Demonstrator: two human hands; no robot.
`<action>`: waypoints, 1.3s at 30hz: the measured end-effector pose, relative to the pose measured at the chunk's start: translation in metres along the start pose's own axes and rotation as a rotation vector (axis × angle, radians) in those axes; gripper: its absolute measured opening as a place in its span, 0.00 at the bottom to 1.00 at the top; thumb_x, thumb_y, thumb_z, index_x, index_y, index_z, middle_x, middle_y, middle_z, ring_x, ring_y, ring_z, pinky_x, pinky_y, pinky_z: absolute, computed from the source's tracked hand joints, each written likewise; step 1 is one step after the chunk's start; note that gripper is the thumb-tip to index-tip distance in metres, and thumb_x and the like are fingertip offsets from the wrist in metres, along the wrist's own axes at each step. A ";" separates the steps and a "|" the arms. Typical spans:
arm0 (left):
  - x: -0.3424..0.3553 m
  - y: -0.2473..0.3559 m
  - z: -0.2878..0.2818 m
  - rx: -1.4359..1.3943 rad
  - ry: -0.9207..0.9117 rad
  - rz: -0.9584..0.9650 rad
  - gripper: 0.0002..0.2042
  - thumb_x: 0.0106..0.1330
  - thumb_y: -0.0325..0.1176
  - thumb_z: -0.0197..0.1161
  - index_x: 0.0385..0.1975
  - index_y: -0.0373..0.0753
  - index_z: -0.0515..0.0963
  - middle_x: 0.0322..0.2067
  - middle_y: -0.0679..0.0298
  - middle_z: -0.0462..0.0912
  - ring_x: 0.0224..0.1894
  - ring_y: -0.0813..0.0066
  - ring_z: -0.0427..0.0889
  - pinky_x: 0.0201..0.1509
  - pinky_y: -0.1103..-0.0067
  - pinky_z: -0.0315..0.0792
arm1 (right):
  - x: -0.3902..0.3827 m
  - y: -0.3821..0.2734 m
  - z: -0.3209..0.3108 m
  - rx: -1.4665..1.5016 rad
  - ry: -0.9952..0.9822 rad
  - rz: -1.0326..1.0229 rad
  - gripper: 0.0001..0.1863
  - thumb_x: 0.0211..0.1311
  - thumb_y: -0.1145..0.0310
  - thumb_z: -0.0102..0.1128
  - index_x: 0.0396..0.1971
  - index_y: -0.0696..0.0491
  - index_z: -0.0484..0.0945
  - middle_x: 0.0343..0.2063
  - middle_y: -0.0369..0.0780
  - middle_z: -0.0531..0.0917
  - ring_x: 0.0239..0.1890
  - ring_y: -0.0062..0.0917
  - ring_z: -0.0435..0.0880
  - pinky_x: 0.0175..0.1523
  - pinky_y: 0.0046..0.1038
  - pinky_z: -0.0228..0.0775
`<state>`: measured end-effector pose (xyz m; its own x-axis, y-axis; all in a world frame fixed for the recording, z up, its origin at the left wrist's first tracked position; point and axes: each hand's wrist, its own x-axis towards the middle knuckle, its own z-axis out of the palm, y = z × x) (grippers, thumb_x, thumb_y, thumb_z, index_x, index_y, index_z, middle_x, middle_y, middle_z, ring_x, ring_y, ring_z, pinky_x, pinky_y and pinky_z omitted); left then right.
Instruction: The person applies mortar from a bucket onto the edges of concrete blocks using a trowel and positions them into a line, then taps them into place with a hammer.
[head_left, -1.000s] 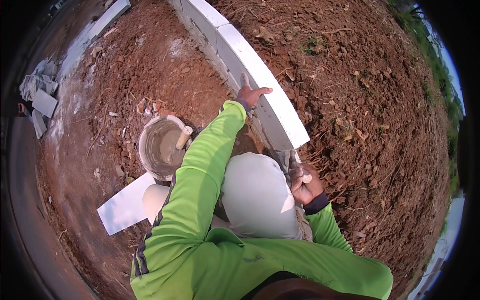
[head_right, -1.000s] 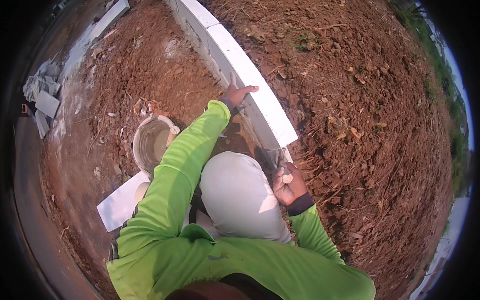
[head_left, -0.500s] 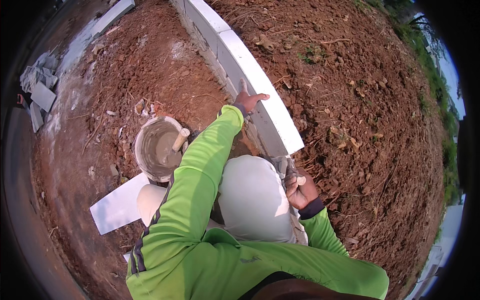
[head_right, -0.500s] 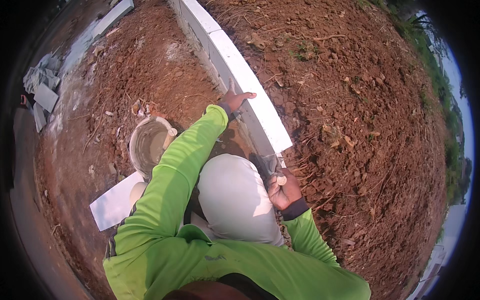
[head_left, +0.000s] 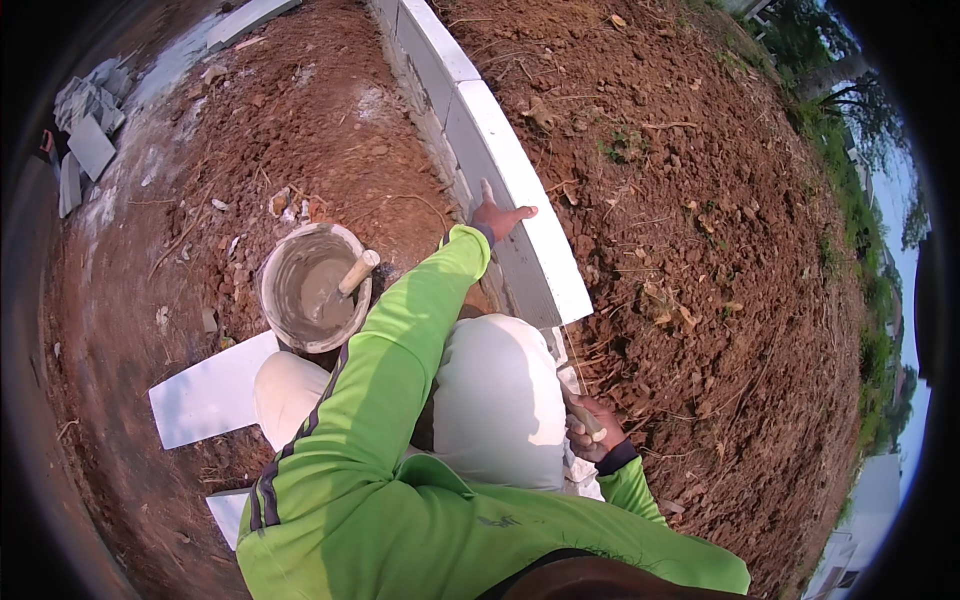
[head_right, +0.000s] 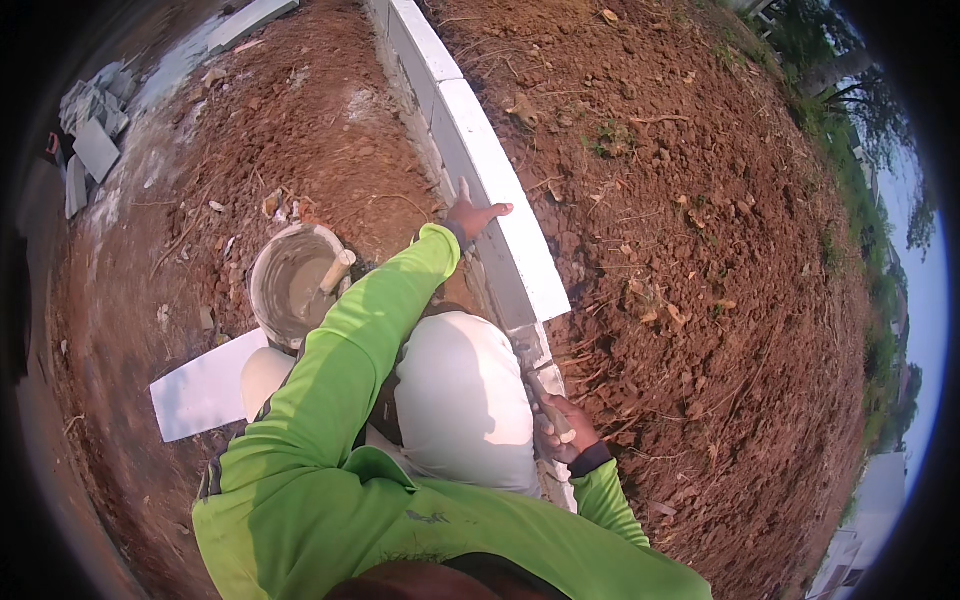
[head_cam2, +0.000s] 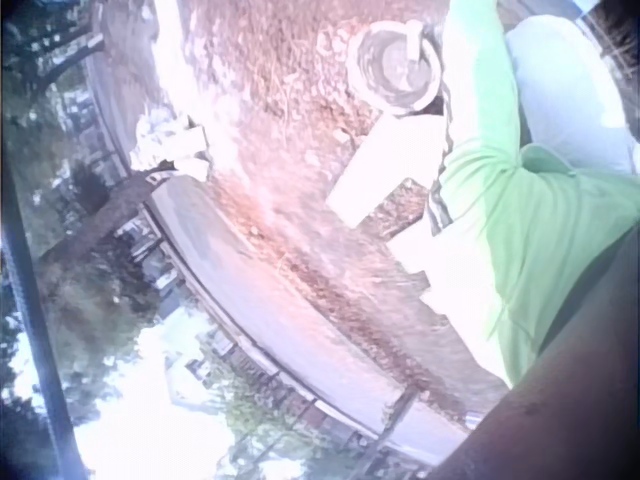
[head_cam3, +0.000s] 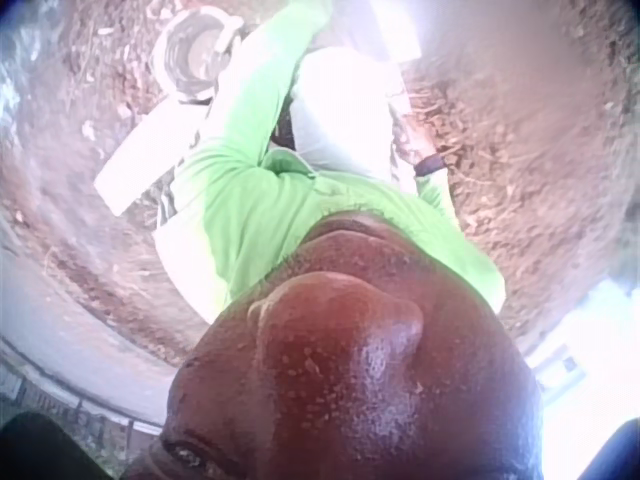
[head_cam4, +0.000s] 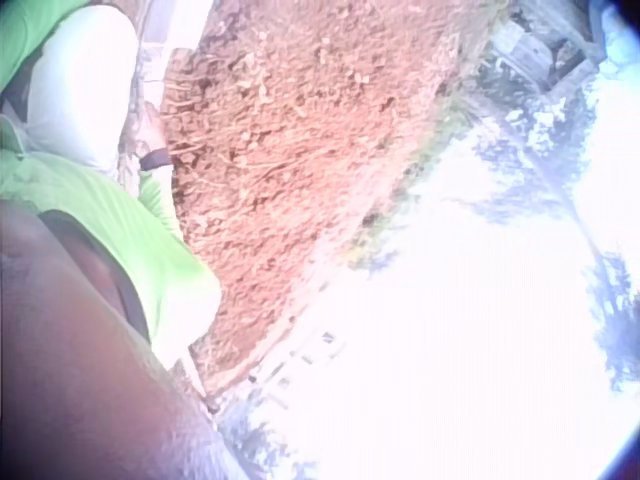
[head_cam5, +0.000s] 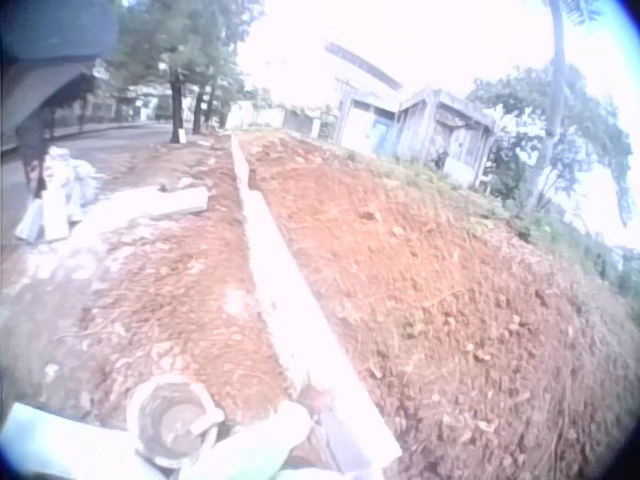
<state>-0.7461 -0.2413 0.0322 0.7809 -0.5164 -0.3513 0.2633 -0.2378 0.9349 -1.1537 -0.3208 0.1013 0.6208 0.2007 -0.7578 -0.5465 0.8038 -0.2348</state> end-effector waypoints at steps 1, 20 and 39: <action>0.006 -0.012 -0.005 0.035 0.067 0.036 0.69 0.45 0.56 0.77 0.74 0.36 0.27 0.64 0.36 0.64 0.64 0.50 0.72 0.63 0.68 0.69 | 0.000 0.002 -0.004 -0.106 0.043 0.017 0.11 0.67 0.59 0.57 0.36 0.52 0.76 0.15 0.34 0.75 0.13 0.20 0.73 0.14 0.21 0.61; -0.246 -0.060 -0.266 -0.240 0.193 0.079 0.30 0.71 0.37 0.60 0.70 0.36 0.59 0.58 0.51 0.76 0.52 0.59 0.83 0.56 0.72 0.78 | 0.212 -0.023 0.017 -1.369 0.128 -0.622 0.15 0.67 0.62 0.56 0.43 0.57 0.80 0.36 0.40 0.83 0.37 0.25 0.81 0.43 0.30 0.72; -0.256 -0.172 -0.380 -0.074 0.470 -0.376 0.34 0.68 0.48 0.62 0.70 0.43 0.60 0.67 0.51 0.64 0.65 0.49 0.67 0.63 0.59 0.69 | 0.306 0.025 -0.019 -1.190 -0.191 -0.548 0.15 0.64 0.62 0.57 0.41 0.58 0.82 0.40 0.40 0.85 0.42 0.25 0.82 0.49 0.33 0.72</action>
<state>-0.7756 0.2446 -0.0199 0.7886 0.0148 -0.6148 0.5957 -0.2668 0.7576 -0.9883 -0.2499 -0.1484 0.9333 0.1635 -0.3198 -0.2961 -0.1538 -0.9427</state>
